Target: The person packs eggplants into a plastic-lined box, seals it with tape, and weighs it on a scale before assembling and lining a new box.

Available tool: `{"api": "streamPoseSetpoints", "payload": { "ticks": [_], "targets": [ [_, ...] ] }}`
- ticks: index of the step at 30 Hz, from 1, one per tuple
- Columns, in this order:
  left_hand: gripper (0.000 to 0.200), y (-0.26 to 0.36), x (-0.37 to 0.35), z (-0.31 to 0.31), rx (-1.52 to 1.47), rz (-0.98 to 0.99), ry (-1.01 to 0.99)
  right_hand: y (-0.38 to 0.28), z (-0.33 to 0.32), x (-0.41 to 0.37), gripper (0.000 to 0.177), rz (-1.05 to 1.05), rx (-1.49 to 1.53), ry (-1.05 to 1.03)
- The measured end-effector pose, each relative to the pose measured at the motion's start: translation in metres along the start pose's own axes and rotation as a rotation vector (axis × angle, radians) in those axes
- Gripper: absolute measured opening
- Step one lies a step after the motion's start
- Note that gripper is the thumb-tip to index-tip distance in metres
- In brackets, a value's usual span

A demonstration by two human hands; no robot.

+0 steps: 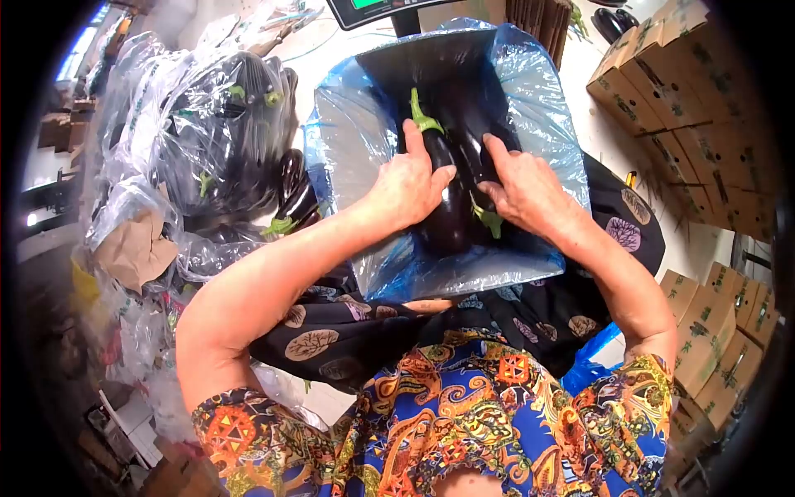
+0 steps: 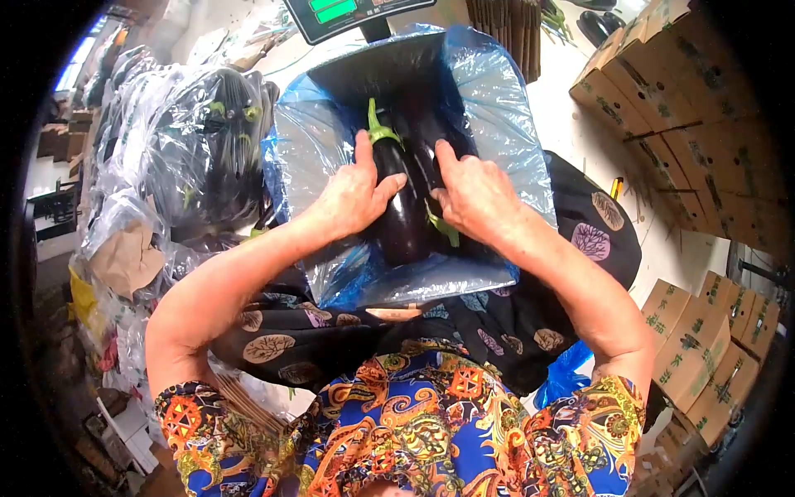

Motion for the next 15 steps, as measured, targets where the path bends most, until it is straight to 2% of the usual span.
{"api": "streamPoseSetpoints", "payload": {
  "ticks": [4, 7, 9, 11, 13, 15],
  "targets": [
    [0.080, 0.003, 0.008, 0.007, 0.148, 0.035, -0.146, -0.003, -0.006, 0.001, 0.043, 0.048, 0.016, -0.035],
    [0.082, 0.001, 0.004, 0.001, -0.076, 0.063, -0.079, 0.002, -0.007, -0.002, 0.043, 0.050, 0.042, -0.028],
    [0.087, 0.004, -0.004, -0.004, -0.151, 0.016, -0.126, 0.002, -0.007, -0.002, 0.047, 0.062, 0.050, -0.056],
    [0.084, 0.005, -0.004, 0.004, -0.042, 0.065, -0.228, 0.000, -0.009, -0.001, 0.052, 0.034, 0.087, -0.049],
    [0.077, 0.014, -0.003, -0.005, 0.054, 0.119, -0.301, -0.002, -0.008, -0.002, 0.065, 0.136, 0.001, -0.147],
    [0.074, 0.020, -0.003, -0.010, 0.196, 0.137, -0.361, -0.007, -0.013, -0.003, 0.064, 0.096, -0.041, -0.138]
  ]
}}
Point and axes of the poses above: each hand's wrist, its own x-axis towards the middle knuckle, its own z-axis out of the palm, y = z × x, the point moved 4 cm from there along x, towards the middle knuckle, and after that the axes turned 2 degrees about z, right-handed, at the moved point
